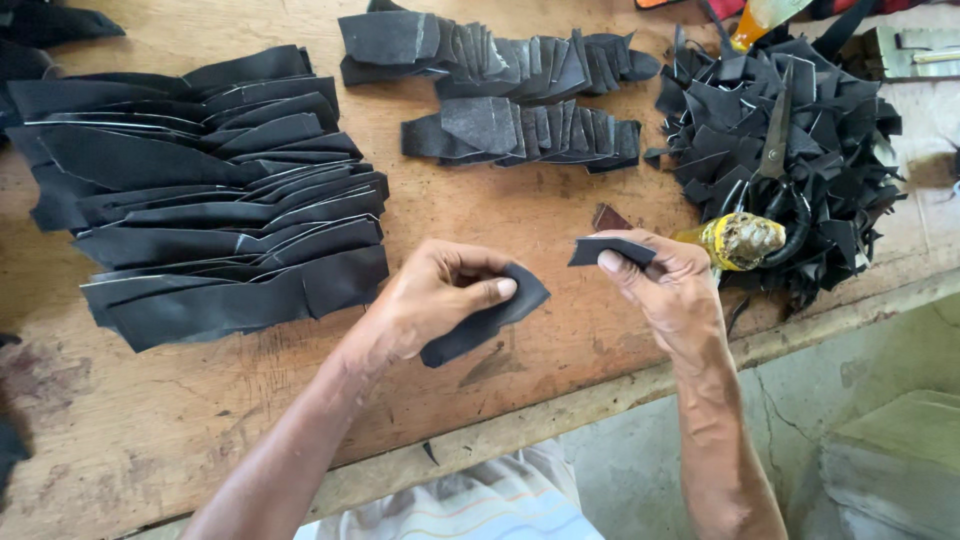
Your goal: The person repeatedly picks up two black leather pieces from a pile, aligns their edges, and presses them together by hand. The joined pieces are placed into a growing stack on the table. The person continues this process throughout the clip.
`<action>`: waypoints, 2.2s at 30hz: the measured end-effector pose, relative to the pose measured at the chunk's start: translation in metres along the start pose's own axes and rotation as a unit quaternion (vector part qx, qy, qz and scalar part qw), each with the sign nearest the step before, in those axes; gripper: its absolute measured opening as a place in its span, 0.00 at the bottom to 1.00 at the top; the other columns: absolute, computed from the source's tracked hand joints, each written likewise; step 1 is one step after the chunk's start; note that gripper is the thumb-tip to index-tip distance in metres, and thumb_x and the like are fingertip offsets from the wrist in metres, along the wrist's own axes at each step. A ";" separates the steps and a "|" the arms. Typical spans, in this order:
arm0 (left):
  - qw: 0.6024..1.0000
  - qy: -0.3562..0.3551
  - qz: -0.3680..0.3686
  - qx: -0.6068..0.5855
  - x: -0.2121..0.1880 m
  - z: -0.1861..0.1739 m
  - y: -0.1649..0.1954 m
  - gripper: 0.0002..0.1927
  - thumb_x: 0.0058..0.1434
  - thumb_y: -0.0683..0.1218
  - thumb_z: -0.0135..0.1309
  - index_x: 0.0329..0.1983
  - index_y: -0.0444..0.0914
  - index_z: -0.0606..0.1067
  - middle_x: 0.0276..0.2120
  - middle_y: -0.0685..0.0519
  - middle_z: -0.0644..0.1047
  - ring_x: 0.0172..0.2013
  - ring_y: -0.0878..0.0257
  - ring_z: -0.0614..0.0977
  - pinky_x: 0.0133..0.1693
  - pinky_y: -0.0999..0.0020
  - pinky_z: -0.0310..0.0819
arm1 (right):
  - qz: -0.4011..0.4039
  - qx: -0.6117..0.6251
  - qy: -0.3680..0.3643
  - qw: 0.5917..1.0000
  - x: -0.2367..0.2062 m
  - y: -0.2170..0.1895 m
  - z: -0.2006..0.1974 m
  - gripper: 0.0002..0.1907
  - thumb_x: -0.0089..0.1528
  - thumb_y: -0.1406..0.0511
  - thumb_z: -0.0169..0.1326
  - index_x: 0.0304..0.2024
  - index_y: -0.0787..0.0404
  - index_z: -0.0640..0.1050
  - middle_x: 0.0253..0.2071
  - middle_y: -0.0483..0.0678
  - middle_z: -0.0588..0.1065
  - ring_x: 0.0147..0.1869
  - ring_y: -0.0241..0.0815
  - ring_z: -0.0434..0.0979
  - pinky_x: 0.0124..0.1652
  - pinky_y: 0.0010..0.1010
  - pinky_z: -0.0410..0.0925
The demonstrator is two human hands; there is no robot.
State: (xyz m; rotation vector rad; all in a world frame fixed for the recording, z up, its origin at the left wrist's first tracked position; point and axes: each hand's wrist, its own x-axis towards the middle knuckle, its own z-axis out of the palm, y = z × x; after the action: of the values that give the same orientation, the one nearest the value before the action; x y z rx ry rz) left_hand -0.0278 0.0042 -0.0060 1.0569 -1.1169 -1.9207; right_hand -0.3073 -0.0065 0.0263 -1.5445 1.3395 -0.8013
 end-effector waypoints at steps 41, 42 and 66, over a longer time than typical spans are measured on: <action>0.999 0.009 -0.017 0.035 0.004 -0.003 0.002 0.14 0.56 0.50 0.65 0.43 0.39 0.86 0.30 0.53 0.86 0.29 0.70 0.81 0.32 0.72 0.77 | 0.071 0.066 -0.068 0.993 0.021 -0.032 0.033 0.09 0.58 0.73 0.65 0.41 0.68 0.82 0.34 0.46 0.81 0.36 0.30 0.79 0.38 0.20 0.72; 0.999 0.008 -0.018 0.038 0.004 -0.004 0.003 0.14 0.56 0.50 0.65 0.43 0.39 0.86 0.30 0.53 0.86 0.29 0.70 0.81 0.32 0.72 0.77 | 0.070 0.060 -0.068 0.993 0.021 -0.033 0.034 0.09 0.58 0.73 0.65 0.41 0.68 0.82 0.34 0.46 0.81 0.35 0.30 0.79 0.37 0.20 0.72; 0.999 -0.003 -0.015 0.035 0.002 -0.001 0.007 0.14 0.58 0.48 0.63 0.44 0.37 0.85 0.31 0.52 0.86 0.31 0.70 0.83 0.34 0.73 0.79 | 0.081 0.001 -0.081 0.993 0.020 -0.039 0.034 0.09 0.57 0.71 0.65 0.40 0.66 0.83 0.33 0.45 0.81 0.34 0.30 0.79 0.34 0.19 0.71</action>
State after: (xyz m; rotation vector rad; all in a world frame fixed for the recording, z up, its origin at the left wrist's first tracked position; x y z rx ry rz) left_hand -0.0272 -0.0006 -0.0010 1.1131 -1.1856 -1.9206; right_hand -0.2578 -0.0192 0.0480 -1.4469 1.3244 -0.5642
